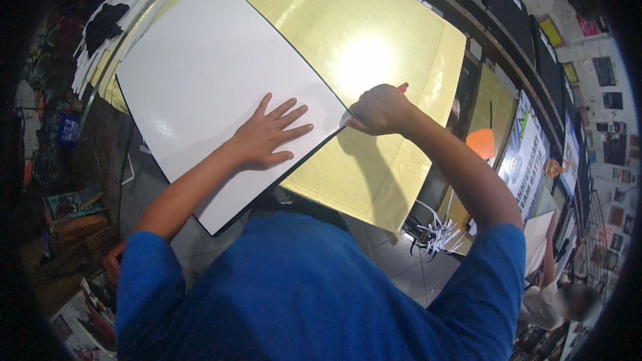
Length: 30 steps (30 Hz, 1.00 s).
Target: The person uses a red utility knife to cut a large white sheet of material on a yellow workbench. They repeatedly align the sheet, cut along its edges, and remove the trimmed strips. The person also handles a printed sign with text and graphics, placing it on the bench.
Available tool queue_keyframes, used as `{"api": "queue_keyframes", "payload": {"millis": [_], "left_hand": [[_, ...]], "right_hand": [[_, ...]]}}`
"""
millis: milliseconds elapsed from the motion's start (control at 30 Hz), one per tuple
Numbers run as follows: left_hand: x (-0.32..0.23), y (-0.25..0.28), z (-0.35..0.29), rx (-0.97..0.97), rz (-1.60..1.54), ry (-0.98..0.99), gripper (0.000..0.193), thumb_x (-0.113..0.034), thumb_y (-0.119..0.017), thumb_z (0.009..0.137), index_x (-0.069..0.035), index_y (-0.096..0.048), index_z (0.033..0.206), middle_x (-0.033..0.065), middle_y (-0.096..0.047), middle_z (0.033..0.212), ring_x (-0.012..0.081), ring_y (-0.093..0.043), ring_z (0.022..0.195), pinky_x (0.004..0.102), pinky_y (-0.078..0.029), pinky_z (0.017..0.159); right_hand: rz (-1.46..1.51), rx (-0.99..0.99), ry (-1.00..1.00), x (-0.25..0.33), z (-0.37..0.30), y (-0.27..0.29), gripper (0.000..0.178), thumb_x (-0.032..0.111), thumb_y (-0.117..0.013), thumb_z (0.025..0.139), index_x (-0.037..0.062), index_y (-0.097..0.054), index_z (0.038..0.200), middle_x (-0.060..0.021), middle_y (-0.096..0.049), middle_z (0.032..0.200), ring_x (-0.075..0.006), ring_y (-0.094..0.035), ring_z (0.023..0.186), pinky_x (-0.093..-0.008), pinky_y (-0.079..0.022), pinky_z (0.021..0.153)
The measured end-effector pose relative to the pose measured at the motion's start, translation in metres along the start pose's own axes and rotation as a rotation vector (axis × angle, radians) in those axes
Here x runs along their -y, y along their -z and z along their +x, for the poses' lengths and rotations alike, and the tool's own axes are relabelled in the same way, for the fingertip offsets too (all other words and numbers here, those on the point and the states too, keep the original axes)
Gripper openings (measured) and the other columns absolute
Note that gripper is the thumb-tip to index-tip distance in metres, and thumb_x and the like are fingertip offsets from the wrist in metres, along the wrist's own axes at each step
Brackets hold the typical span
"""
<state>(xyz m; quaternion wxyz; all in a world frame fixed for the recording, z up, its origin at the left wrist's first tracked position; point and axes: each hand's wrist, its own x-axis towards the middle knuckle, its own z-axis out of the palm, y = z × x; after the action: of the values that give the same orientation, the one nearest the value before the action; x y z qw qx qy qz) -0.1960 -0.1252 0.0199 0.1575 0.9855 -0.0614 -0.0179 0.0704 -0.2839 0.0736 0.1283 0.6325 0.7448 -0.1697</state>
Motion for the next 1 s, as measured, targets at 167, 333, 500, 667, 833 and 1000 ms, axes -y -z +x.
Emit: {"api": "queue_keyframes", "payload": {"millis": [167,333,500,667,833,1000], "left_hand": [[0.002,0.002,0.0,0.026,-0.009,-0.009,0.071,-0.049,-0.06,0.084,-0.027,-0.04,0.148,0.0073,-0.026,0.16,0.0309,-0.018,0.149,0.0653,-0.006,0.116],[0.004,0.0,0.0,0.027,-0.013,-0.009,0.074,-0.055,-0.061,0.082,-0.028,-0.041,0.148,0.0072,-0.025,0.16,0.0311,-0.019,0.148,0.0658,-0.007,0.116],[0.002,-0.001,0.001,0.019,-0.002,-0.006,0.076,-0.057,-0.061,0.081,-0.028,-0.041,0.148,0.0071,-0.026,0.16,0.031,-0.02,0.148,0.0647,-0.007,0.116],[0.002,0.004,0.011,0.008,0.025,0.043,0.076,-0.056,-0.061,0.082,-0.028,-0.039,0.149,0.0083,-0.024,0.16,0.031,-0.019,0.148,0.0641,-0.007,0.117],[0.005,0.007,0.051,-0.045,0.026,0.106,0.075,-0.053,-0.063,0.082,-0.024,-0.041,0.148,0.0144,-0.026,0.158,0.0333,-0.021,0.147,0.0654,-0.007,0.115],[0.0,0.0,0.108,-0.137,0.038,0.059,0.066,-0.049,-0.063,0.086,-0.023,-0.047,0.143,0.0202,-0.033,0.151,0.0367,-0.027,0.143,0.0679,-0.013,0.113]], "right_hand": [[-0.049,0.096,0.051,-0.012,0.009,0.014,0.043,0.043,-0.049,0.093,0.0095,-0.07,0.076,-0.0148,-0.065,0.067,-0.0359,-0.065,0.067,-0.0471,-0.051,0.065],[-0.129,0.093,0.069,-0.055,0.006,0.001,0.045,0.046,-0.048,0.094,0.0083,-0.07,0.08,-0.0154,-0.067,0.071,-0.0366,-0.066,0.072,-0.0474,-0.052,0.07],[-0.105,0.025,-0.103,-0.109,-0.044,0.033,0.039,0.041,-0.051,0.094,0.0051,-0.062,0.082,-0.0164,-0.061,0.071,-0.0371,-0.062,0.073,-0.0483,-0.048,0.068],[0.205,-0.223,-0.367,-0.06,-0.072,0.051,0.042,0.039,-0.046,0.097,0.0002,-0.055,0.084,-0.0222,-0.057,0.074,-0.0416,-0.058,0.074,-0.0501,-0.044,0.066],[0.794,-0.644,-0.697,-0.015,-0.093,-0.008,0.049,0.042,-0.039,0.103,-0.0017,-0.06,0.095,-0.0157,-0.06,0.079,-0.0309,-0.058,0.069,-0.0429,-0.045,0.067],[1.623,-0.71,-0.94,0.033,-0.106,-0.061,0.053,0.052,-0.038,0.102,0.0038,-0.058,0.107,0.0001,-0.048,0.073,-0.0108,-0.046,0.062,-0.0276,-0.041,0.056]]}}
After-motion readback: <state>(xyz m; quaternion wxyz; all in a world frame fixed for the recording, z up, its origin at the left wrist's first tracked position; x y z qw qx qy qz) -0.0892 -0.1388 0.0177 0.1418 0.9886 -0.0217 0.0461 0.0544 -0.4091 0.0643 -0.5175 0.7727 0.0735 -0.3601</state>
